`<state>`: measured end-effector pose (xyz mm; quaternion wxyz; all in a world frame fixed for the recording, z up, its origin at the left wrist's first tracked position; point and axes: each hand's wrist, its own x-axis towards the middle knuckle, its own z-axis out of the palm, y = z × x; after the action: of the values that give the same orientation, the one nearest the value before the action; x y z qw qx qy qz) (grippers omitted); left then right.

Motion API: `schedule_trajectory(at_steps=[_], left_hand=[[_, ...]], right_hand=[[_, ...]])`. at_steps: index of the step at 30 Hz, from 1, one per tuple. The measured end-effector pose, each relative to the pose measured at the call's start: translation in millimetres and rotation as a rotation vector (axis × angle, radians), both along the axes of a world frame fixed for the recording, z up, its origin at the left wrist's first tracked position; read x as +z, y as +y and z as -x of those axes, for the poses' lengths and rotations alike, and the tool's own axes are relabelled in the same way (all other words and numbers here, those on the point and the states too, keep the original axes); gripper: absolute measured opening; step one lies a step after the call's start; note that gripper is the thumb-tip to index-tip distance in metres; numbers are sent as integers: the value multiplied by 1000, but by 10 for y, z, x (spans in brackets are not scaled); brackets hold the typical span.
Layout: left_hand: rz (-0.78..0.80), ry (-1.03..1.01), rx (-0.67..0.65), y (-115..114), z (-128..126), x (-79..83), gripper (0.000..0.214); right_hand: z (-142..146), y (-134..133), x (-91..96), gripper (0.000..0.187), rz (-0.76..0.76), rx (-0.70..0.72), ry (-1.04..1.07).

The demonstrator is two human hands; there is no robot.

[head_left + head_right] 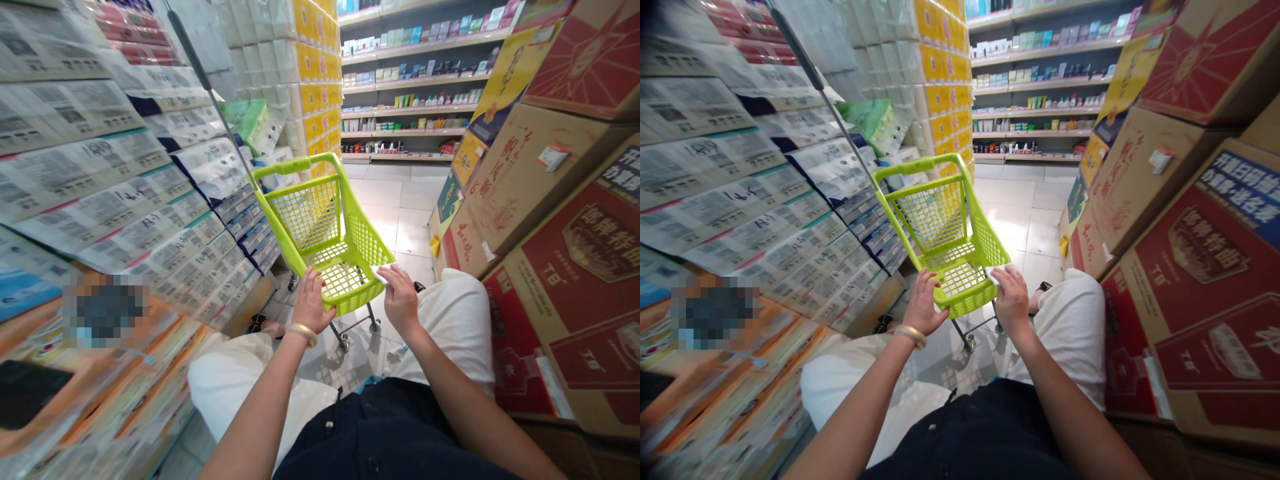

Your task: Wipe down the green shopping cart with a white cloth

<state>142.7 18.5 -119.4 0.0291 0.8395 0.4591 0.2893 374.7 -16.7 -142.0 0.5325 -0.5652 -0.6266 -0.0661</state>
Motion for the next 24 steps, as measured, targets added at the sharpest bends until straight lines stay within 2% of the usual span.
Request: schedule_trajectory(at_steps=[4,6,8,13,15,17,21,24], left_hand=[[-11,0,-12,10,1,-6,46],[-10,9,-25,10,12,-5,47],[-4,10,-22,6,20,-2,48],[17,0,-4,-6,8,1,46],[25,-3,-4,-5,-5,-1,45],[25,-9,-2,0,-13,-5,46],[1,-19,-5,6,-5,-11,46],[-5,-11,-6,1,6,-8,46]], right_hand=[[492,-163,16,37,11,282,-124],[647,-216,26,37,10,391,-183],[586,-202,23,37,1,376,-185],[-13,-26,-21,35,-56,56,-24],[-57,-17,-29,35,-71,-11,20],[89,-71,-28,35,-63,27,11],[467,-214,-16,34,-52,258,-106],[356,-194,-26,34,-67,260,-103]])
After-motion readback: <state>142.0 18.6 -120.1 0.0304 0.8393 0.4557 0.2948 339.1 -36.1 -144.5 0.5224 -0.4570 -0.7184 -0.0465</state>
